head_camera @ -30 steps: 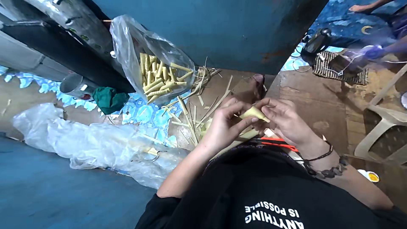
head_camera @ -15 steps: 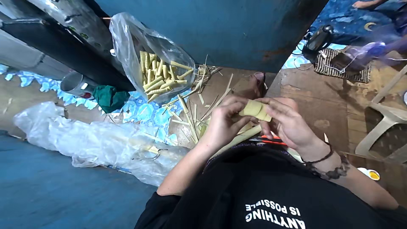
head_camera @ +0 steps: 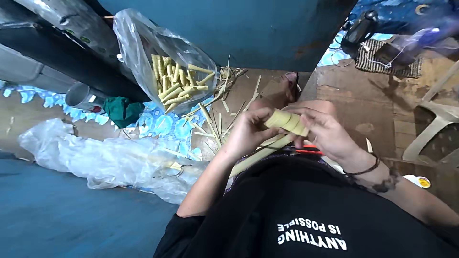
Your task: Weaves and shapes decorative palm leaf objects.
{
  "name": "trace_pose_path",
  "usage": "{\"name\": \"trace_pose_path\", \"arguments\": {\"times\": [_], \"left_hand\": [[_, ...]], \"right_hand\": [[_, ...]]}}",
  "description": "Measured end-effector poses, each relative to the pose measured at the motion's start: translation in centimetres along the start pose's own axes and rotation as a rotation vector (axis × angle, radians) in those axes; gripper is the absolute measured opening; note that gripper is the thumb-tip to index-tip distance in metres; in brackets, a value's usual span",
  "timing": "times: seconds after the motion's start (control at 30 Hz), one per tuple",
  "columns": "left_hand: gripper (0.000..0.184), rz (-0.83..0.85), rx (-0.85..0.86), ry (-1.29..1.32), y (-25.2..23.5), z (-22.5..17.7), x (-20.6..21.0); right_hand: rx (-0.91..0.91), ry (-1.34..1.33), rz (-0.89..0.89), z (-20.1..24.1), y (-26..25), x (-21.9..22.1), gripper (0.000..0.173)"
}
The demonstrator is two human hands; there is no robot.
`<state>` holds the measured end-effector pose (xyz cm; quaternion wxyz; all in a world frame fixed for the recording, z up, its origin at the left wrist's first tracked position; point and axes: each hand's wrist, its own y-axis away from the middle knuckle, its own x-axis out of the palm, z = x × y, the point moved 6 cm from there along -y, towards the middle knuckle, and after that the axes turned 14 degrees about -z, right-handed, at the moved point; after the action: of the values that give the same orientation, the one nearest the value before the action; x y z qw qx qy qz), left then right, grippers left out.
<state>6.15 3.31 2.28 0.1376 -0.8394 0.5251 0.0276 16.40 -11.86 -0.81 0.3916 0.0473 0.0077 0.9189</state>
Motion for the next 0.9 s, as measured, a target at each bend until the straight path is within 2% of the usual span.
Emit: {"name": "trace_pose_path", "arguments": {"times": [0.03, 0.07, 0.1, 0.13, 0.17, 0.2, 0.27, 0.3, 0.33, 0.37, 0.43, 0.47, 0.5, 0.53, 0.57, 0.6, 0.63, 0.67, 0.73, 0.77, 0.8, 0.83, 0.87, 0.9], "left_hand": [[0.018, 0.005, 0.000, -0.001, 0.0, 0.1, 0.0], [0.016, 0.002, 0.004, 0.001, -0.1, 0.3, 0.0], [0.015, -0.001, 0.001, 0.008, -0.3, 0.5, -0.1], [0.015, -0.003, -0.003, 0.017, -0.4, 0.7, -0.2], [0.017, -0.001, -0.012, 0.025, -0.3, 0.7, -0.3], [0.018, 0.005, -0.025, 0.034, -0.3, 0.8, -0.3], [0.018, 0.015, -0.038, 0.028, -0.4, 0.8, -0.2], [0.017, 0.018, -0.036, 0.022, -0.4, 0.9, -0.2], [0.016, 0.020, -0.034, 0.019, -0.5, 1.0, -0.2], [0.015, 0.019, -0.030, 0.017, -0.6, 1.2, -0.2], [0.017, 0.024, -0.021, 0.005, -0.8, 1.5, -0.3], [0.018, 0.028, -0.027, 0.005, -0.8, 1.6, -0.3], [0.019, 0.034, -0.036, 0.008, -0.8, 1.7, -0.2], [0.019, 0.045, -0.045, 0.013, -0.8, 1.8, -0.2], [0.018, 0.055, -0.047, 0.017, -0.8, 1.9, -0.1], [0.018, 0.064, -0.043, 0.020, -0.7, 1.9, 0.0], [0.018, 0.065, -0.040, 0.019, -0.7, 2.0, 0.0], [0.018, 0.060, -0.044, 0.019, -0.8, 1.9, 0.0], [0.019, 0.043, -0.054, 0.012, -0.9, 1.9, -0.2], [0.020, 0.044, -0.062, 0.006, -0.9, 1.8, -0.2], [0.021, 0.051, -0.067, 0.005, -1.0, 1.8, -0.1], [0.021, 0.059, -0.068, 0.001, -1.0, 1.9, -0.1], [0.020, 0.065, -0.068, -0.002, -0.9, 2.0, 0.0], [0.020, 0.069, -0.069, -0.001, -0.9, 2.0, 0.0]], "right_hand": [[0.090, -0.072, -0.009, -0.3, 0.1, 0.0, 0.033], [0.001, -0.006, -0.021, 0.0, 0.2, -0.1, 0.030], [-0.221, 0.163, -0.042, 0.6, 0.4, -0.2, 0.032], [-0.446, 0.336, -0.060, 1.1, 0.7, -0.1, 0.043], [-0.564, 0.414, -0.080, 1.2, 1.0, 0.0, 0.047], [-0.496, 0.376, -0.071, 0.8, 0.9, -0.2, 0.042], [-0.032, 0.024, -0.018, -0.9, 0.5, -0.3, 0.032], [0.093, -0.066, -0.022, -1.2, 0.5, -0.3, 0.035], [0.035, -0.011, -0.030, -0.9, 0.6, -0.4, 0.033], [-0.182, 0.166, -0.046, -0.3, 0.8, -0.5, 0.032], [-0.660, 0.535, -0.109, 0.7, 1.5, -0.4, 0.050], [-0.703, 0.569, -0.128, 0.5, 1.6, -0.5, 0.049], [-0.556, 0.490, -0.125, -0.1, 1.4, -0.8, 0.042], [-0.278, 0.290, -0.099, -1.0, 1.0, -1.1, 0.035], [-0.007, 0.056, -0.068, -1.8, 0.8, -1.2, 0.035], [0.126, -0.056, -0.060, -2.2, 0.9, -1.2, 0.038], [0.071, -0.005, -0.065, -1.9, 1.0, -1.3, 0.036], [-0.131, 0.182, -0.086, -1.2, 1.3, -1.5, 0.034], [-0.587, 0.537, -0.137, -0.1, 2.0, -1.2, 0.050], [-0.623, 0.549, -0.151, -0.3, 2.2, -1.3, 0.048], [-0.472, 0.442, -0.139, -0.8, 2.1, -1.6, 0.040], [-0.194, 0.217, -0.108, -1.8, 1.8, -1.8, 0.033], [0.058, -0.005, -0.089, -2.6, 1.8, -1.8, 0.033], [0.154, -0.083, -0.088, -2.9, 1.9, -1.8, 0.033]]}}
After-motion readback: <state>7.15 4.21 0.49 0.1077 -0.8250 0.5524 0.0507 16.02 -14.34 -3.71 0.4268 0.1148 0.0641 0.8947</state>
